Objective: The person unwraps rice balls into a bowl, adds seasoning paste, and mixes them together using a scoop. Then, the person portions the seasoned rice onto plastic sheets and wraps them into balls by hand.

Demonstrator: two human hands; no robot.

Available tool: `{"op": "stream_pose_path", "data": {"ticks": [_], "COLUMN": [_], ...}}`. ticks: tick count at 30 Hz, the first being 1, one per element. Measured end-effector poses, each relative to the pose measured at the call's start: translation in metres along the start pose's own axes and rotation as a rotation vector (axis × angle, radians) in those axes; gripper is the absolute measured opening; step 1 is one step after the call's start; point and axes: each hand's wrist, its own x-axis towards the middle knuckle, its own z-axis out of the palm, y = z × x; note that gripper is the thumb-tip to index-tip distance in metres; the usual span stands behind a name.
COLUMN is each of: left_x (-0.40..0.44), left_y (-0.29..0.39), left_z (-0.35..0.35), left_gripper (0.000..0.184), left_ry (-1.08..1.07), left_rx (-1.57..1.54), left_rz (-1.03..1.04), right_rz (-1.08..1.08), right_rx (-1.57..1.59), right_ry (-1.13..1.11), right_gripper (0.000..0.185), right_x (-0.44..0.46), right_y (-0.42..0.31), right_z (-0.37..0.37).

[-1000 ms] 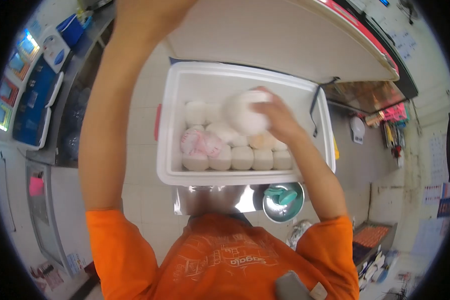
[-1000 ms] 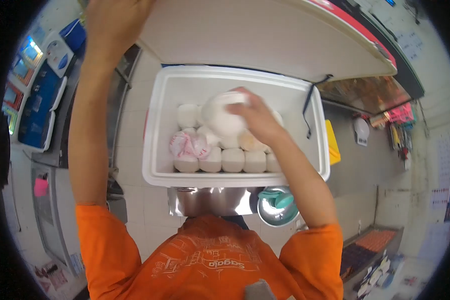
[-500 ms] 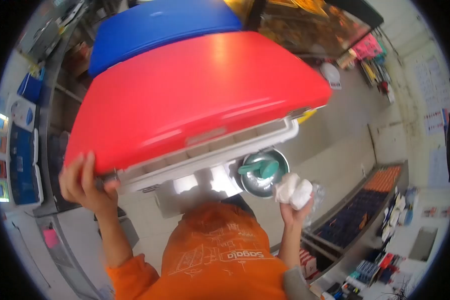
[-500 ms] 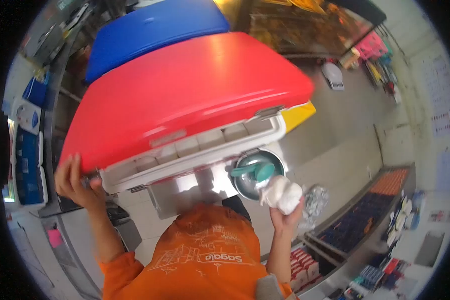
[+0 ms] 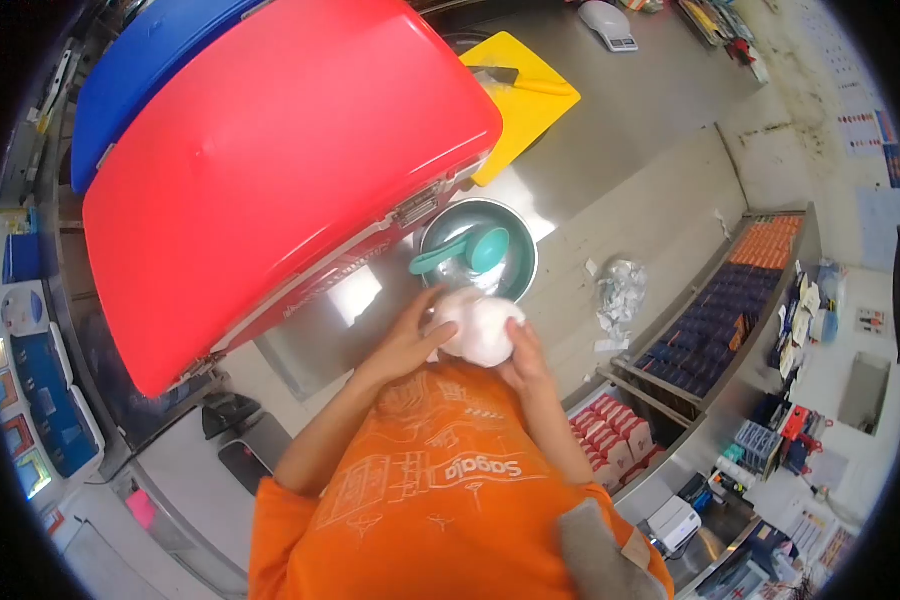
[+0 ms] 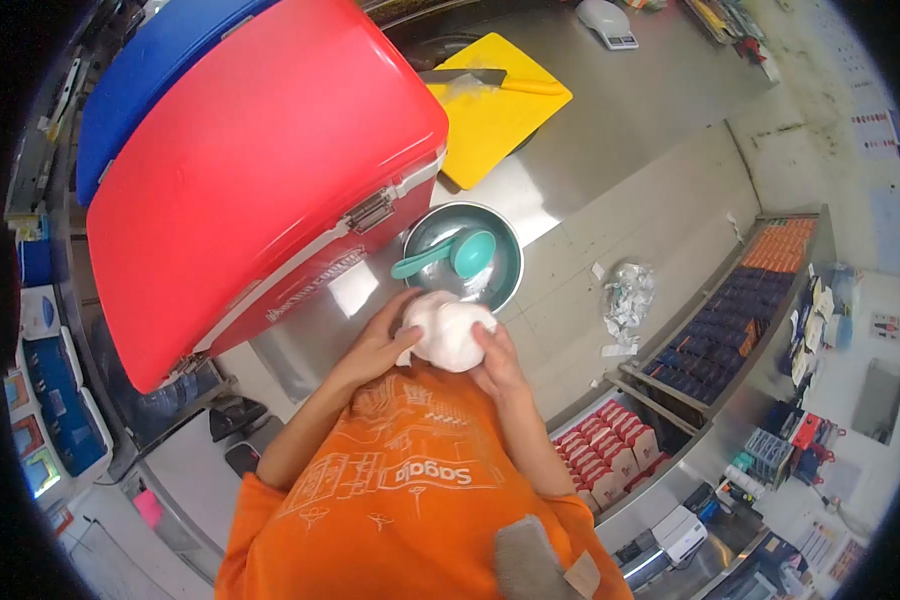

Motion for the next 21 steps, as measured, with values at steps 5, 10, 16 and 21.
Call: {"op": "stream_pose_path", "data": {"ticks": [5,10,16,21], "left_x": [0.036,0.054,0.059,0.06], "left_y": [-0.053,-0.058,-0.052,-0.039], "left_z": [0.018,0.0,0.03,0.044], "left_gripper": [0.042,0.028,0.046,0.041], "left_ry": [0.147,-0.026,-0.15,-0.066], "left_rx": [-0.347,-0.028,-0.03,-0.153], "left_rz": [-0.148,0.007,-0.073,-0.143], "right_rz": [-0.073,-0.164,-0.123,-0.106], "right_rx": [-0.406,-0.776,-1.02,-1.239], "right_ry": [0.079,-0.02,0.046,0.073], "right_gripper": [0.042,0.038,0.034,0.029], "right_x": [0.006,0.022,0.036,0.044], "right_y": [-0.004,-0.031,-0.044,-0.054], "right_z": [0.003,-0.019,-0.01,-0.038]}}
